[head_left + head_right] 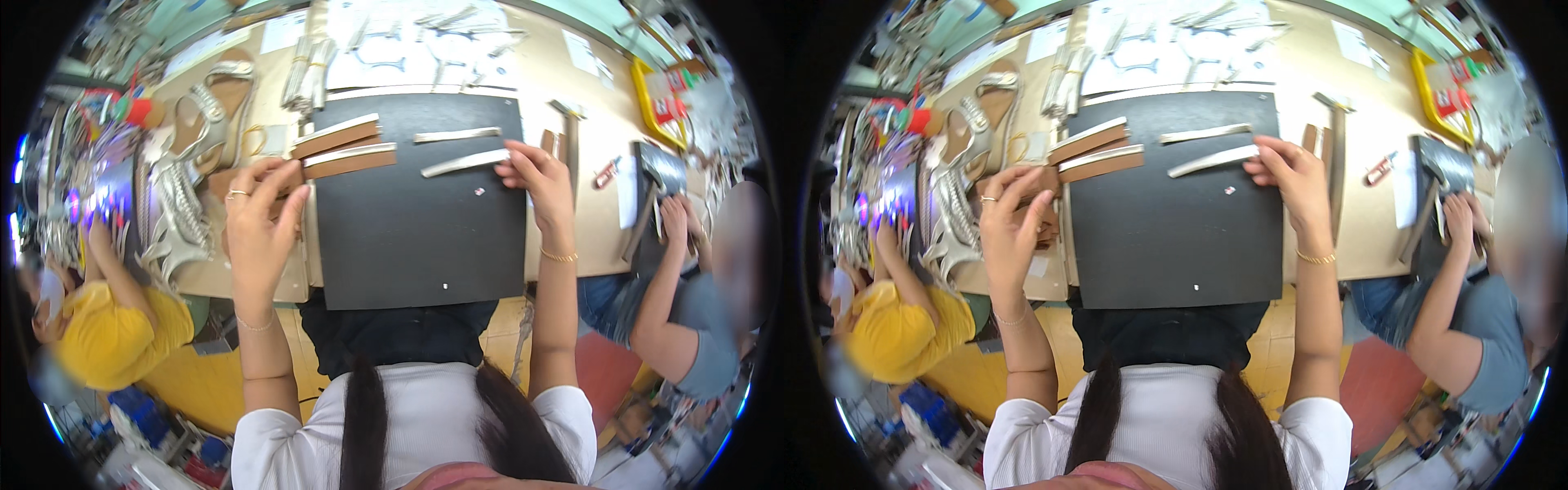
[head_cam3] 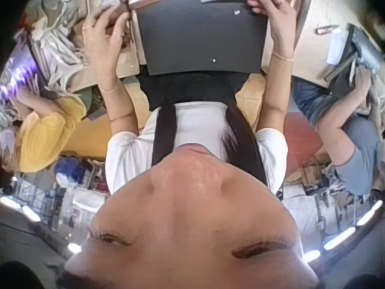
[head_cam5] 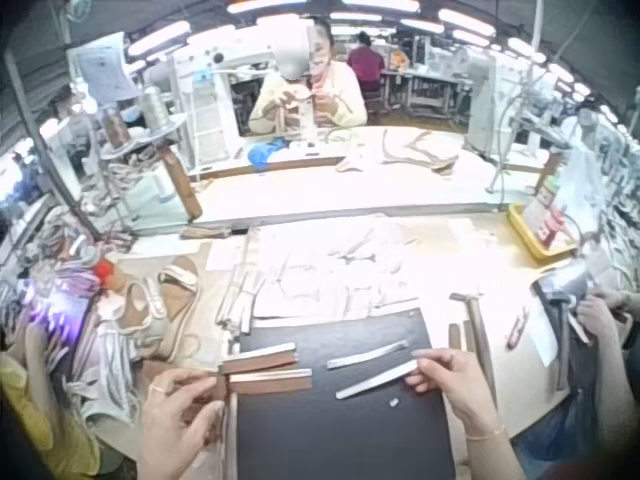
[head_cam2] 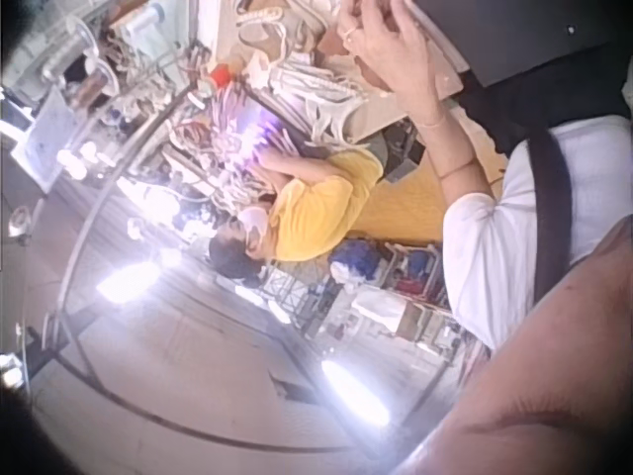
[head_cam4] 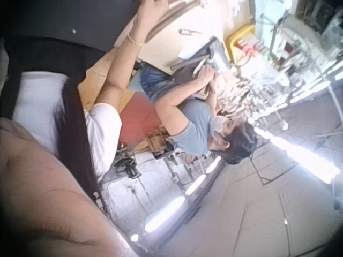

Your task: The person repeatedly picks up small brown leather pieces and white strips, aligns them on a black mat, applies glue from a red-capped bottle to the strips, and presses them together. The person stacks finished pieces and continues the same process with new pairs.

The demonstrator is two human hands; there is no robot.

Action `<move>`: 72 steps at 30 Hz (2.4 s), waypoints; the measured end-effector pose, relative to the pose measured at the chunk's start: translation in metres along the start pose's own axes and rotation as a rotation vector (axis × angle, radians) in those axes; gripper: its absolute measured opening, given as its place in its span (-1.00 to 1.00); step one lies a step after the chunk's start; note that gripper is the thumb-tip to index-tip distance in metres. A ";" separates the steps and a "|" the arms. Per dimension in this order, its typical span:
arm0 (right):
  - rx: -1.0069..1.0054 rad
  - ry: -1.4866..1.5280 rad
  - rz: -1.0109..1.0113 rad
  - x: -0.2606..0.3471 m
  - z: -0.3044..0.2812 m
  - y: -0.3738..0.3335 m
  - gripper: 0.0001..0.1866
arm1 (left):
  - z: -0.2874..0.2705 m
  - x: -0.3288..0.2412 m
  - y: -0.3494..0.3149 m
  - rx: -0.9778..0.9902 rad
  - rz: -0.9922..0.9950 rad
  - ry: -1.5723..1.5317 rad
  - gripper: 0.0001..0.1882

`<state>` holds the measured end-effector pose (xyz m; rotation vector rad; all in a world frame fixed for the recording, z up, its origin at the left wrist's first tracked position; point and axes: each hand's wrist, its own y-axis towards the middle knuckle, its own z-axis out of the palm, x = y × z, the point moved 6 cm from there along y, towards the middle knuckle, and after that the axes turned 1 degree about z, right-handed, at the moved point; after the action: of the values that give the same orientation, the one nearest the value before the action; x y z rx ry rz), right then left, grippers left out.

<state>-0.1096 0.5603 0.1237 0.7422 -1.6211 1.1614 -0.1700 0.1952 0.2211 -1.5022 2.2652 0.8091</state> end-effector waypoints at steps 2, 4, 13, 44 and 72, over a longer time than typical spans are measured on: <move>0.037 0.022 0.044 -0.006 0.002 -0.010 -0.70 | -0.018 0.022 -0.001 -0.056 -0.060 0.028 -0.71; 0.071 0.029 0.097 -0.013 0.007 -0.019 -0.71 | -0.029 0.036 -0.005 -0.087 -0.098 0.044 -0.72; -0.005 -0.392 -0.108 -0.003 0.025 -0.031 -0.79 | -0.017 0.051 0.013 -0.009 -0.056 0.023 -0.73; -0.175 -0.499 -0.430 -0.002 0.036 -0.040 -0.84 | 0.084 0.066 0.131 0.605 0.032 -0.071 -0.86; -0.182 -0.389 -0.483 -0.003 0.033 -0.045 -0.85 | 0.071 0.115 0.089 0.853 -0.342 -0.154 -0.77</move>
<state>-0.0812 0.5130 0.1340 1.2115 -1.6998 0.5369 -0.3018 0.1789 0.1279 -1.2685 1.7842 -0.1451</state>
